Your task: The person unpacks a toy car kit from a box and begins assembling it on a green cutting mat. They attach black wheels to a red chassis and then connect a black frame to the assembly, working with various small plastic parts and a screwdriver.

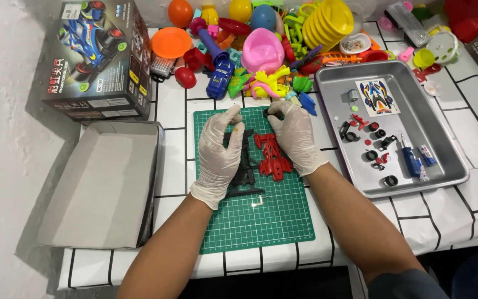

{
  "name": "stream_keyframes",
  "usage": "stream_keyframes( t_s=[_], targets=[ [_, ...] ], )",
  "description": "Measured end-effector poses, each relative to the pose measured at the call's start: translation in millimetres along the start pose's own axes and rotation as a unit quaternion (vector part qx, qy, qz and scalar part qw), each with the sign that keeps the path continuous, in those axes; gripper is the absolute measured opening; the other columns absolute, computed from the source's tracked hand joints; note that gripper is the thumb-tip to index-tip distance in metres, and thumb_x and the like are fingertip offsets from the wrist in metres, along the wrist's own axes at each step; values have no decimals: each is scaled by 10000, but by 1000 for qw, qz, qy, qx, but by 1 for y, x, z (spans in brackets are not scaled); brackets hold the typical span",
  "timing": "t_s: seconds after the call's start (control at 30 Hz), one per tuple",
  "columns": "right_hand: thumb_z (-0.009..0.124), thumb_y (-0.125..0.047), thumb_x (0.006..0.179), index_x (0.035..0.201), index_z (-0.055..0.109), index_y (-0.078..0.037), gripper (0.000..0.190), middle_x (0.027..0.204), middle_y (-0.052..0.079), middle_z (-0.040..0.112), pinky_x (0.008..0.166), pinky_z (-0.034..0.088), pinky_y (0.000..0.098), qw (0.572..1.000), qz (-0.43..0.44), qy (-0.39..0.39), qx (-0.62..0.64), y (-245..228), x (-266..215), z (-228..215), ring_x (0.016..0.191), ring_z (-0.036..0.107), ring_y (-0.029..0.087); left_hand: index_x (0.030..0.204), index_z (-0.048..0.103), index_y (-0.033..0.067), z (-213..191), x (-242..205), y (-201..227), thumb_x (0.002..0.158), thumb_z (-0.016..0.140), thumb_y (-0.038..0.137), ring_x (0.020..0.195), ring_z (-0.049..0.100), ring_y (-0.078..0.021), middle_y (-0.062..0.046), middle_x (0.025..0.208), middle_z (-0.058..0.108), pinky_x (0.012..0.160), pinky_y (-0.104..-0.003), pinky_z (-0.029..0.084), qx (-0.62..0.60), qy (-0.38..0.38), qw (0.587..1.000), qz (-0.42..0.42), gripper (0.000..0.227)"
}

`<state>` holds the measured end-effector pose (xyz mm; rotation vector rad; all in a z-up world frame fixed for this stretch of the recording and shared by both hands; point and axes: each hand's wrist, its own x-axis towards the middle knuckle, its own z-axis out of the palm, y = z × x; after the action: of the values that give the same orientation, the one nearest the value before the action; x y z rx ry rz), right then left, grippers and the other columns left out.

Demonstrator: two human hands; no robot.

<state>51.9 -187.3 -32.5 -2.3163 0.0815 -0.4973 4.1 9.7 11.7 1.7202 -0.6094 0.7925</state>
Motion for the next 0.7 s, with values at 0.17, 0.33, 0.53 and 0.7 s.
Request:
stream_keyframes(
  t_s=[0.17,0.33,0.53,0.7],
  targets=[
    [801,-84,857,1010,773,-179,182,1033,58,771,853,612,400,998,-32,47,2,-29,-13,-36,971,732,265,1308,646,61,0,0,4,1020,636,82,988,677,-236,-69,1027,676,943,-400,537,4,-9,1000,0,289],
    [720,-116,983,1046,783,-204,125,1016,46,754,755,582,347,998,-1,34,-60,-2,-16,-122,904,710,239,1253,692,84,-2,4,4,1005,676,116,1004,675,-238,-51,1031,683,946,-385,526,42,-20,999,26,250],
    [650,-144,939,1188,760,-210,280,995,148,772,389,618,360,931,232,-153,-238,17,-17,-176,490,722,266,1112,741,75,7,5,4,968,719,104,1012,670,-260,-55,1002,701,992,-414,504,43,-25,996,80,149],
    [723,-270,888,1248,750,-264,361,1205,50,755,973,565,493,908,196,-195,-314,43,-24,-166,1133,705,330,1113,744,85,11,3,2,969,729,144,1025,661,-272,-61,1009,704,1011,-431,493,56,-24,992,113,156]
  ],
)
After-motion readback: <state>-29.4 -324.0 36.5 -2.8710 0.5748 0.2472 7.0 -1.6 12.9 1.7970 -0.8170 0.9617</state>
